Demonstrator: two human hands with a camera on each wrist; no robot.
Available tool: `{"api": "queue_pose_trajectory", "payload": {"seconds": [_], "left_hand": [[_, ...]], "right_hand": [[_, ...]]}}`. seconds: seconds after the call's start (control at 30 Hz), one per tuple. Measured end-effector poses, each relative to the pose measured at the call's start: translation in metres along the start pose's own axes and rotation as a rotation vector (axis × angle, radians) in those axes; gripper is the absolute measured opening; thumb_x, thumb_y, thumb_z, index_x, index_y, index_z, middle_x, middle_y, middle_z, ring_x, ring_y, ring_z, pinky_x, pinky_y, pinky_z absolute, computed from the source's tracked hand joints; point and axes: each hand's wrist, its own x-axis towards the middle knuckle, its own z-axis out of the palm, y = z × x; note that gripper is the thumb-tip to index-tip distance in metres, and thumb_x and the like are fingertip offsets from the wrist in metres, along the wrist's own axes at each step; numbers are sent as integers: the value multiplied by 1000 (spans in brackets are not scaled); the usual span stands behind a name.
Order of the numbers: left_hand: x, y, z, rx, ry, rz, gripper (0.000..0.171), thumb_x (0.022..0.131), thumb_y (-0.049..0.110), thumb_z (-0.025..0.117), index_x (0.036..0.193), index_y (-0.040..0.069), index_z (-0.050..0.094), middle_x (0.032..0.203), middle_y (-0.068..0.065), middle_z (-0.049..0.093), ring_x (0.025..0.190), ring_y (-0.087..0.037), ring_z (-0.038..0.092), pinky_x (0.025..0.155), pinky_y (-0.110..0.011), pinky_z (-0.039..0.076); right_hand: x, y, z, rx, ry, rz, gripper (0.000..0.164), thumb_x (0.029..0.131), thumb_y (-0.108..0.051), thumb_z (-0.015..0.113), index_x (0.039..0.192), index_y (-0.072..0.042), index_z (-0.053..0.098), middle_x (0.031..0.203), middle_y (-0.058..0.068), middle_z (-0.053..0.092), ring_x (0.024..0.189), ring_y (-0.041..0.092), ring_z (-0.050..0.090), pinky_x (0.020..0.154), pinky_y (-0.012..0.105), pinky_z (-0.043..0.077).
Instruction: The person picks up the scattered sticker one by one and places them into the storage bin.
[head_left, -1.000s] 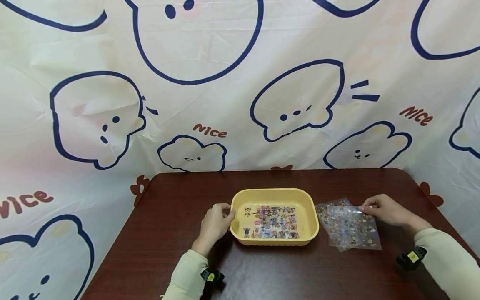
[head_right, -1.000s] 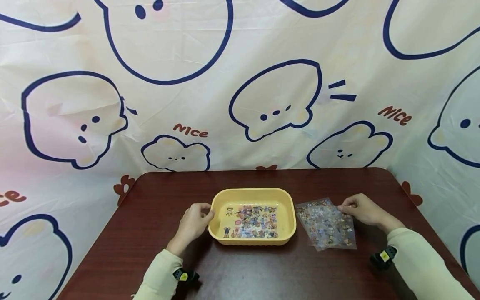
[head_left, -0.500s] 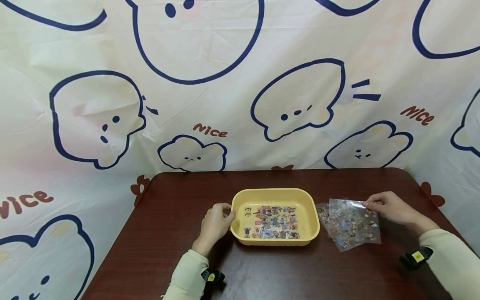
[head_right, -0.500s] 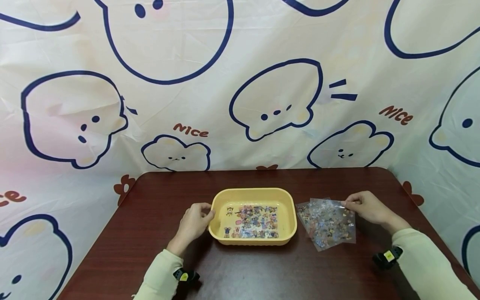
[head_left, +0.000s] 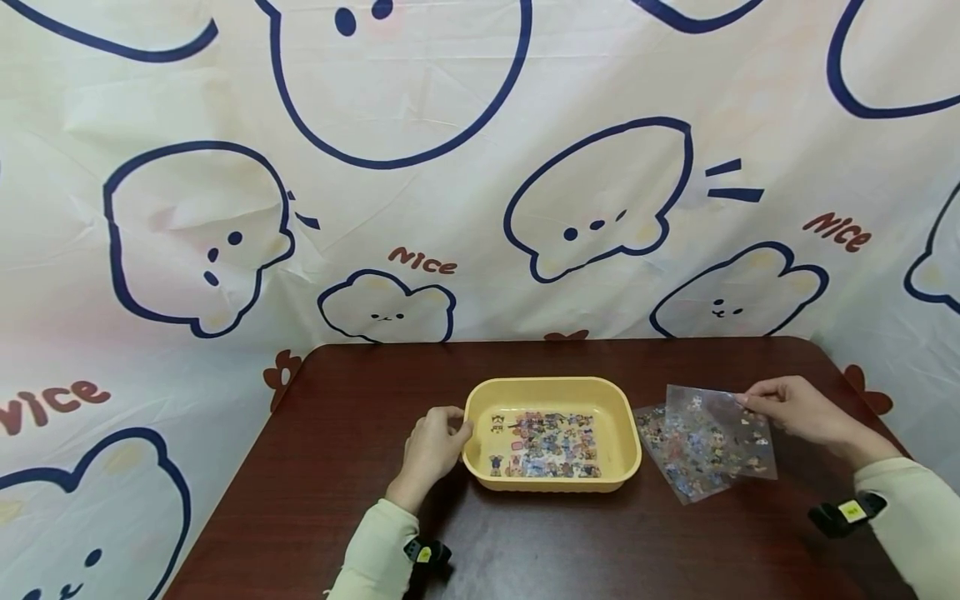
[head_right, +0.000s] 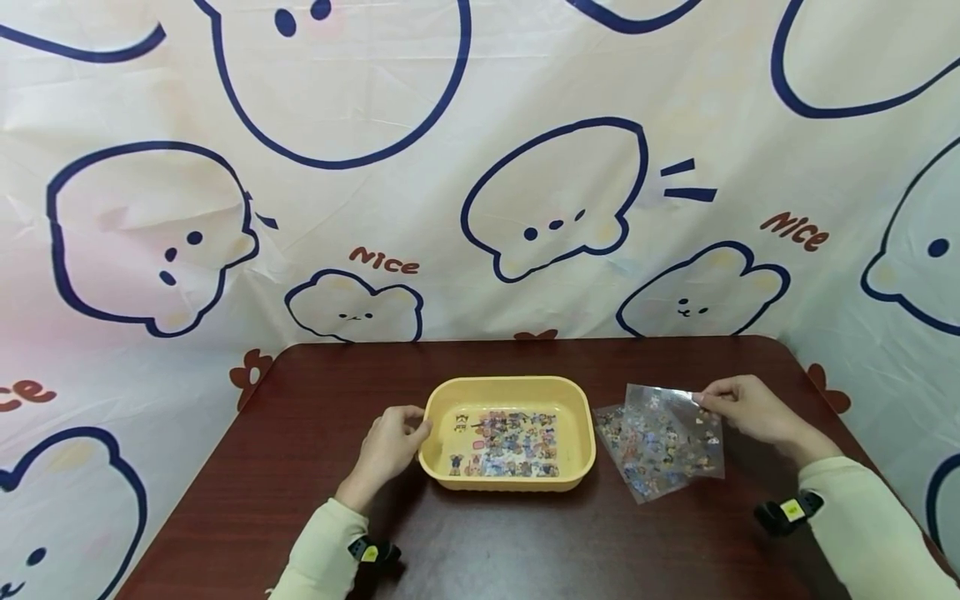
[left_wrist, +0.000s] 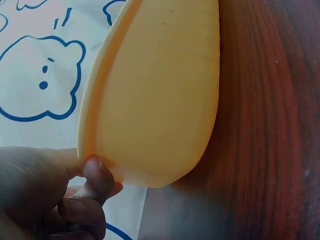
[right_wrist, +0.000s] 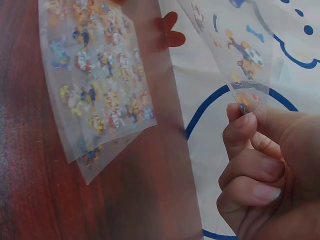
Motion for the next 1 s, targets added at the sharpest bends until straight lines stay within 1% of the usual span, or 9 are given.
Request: {"api": "queue_pose_trajectory", "payload": {"seconds": [0.23, 0.33, 0.43, 0.8, 0.9, 1.0], "left_hand": [[-1, 1, 1, -7, -7, -6, 33, 97, 28, 64, 121, 7, 71, 57, 7, 64, 49, -9, 58, 60, -31, 43], [-1, 1, 1, -9, -12, -9, 33, 97, 27, 64, 122, 7, 70, 58, 6, 64, 49, -10, 58, 58, -31, 42], [-1, 2, 2, -1, -15, -16, 33, 97, 28, 64, 122, 7, 70, 59, 6, 65, 51, -10, 58, 60, -31, 42], [0, 3, 0, 16, 0, -19, 32, 96, 29, 65, 120, 9, 72, 61, 7, 66, 54, -8, 58, 66, -35, 47], [0, 3, 0, 13, -7, -25, 32, 96, 29, 65, 120, 9, 72, 61, 7, 66, 53, -9, 58, 64, -34, 46], [0, 3, -1, 12, -9, -27, 32, 97, 29, 64, 120, 8, 72, 60, 6, 65, 52, -9, 58, 62, -32, 44]], "right_hand": [[-3, -10, -3, 25, -3, 2, 35, 105, -31, 55, 96, -1, 68, 66, -3, 55, 51, 8, 42, 46, 27, 39], [-4, -13, -4, 28, 2, -10, 36, 105, -32, 54, 96, 0, 68, 65, -3, 55, 50, 8, 41, 46, 28, 39], [-4, -18, -3, 36, 5, -36, 37, 106, -32, 53, 96, 0, 67, 64, -3, 55, 49, 9, 41, 45, 30, 38], [2, -35, 10, 73, -35, -87, 32, 105, -29, 55, 96, 0, 67, 64, -4, 54, 50, 8, 42, 45, 28, 39], [5, -38, 13, 82, -46, -113, 32, 105, -26, 54, 96, 1, 67, 63, -4, 53, 49, 8, 41, 45, 28, 38], [7, -42, 17, 90, -52, -121, 31, 105, -25, 55, 96, 2, 66, 63, -4, 53, 49, 7, 41, 46, 28, 38]]}}
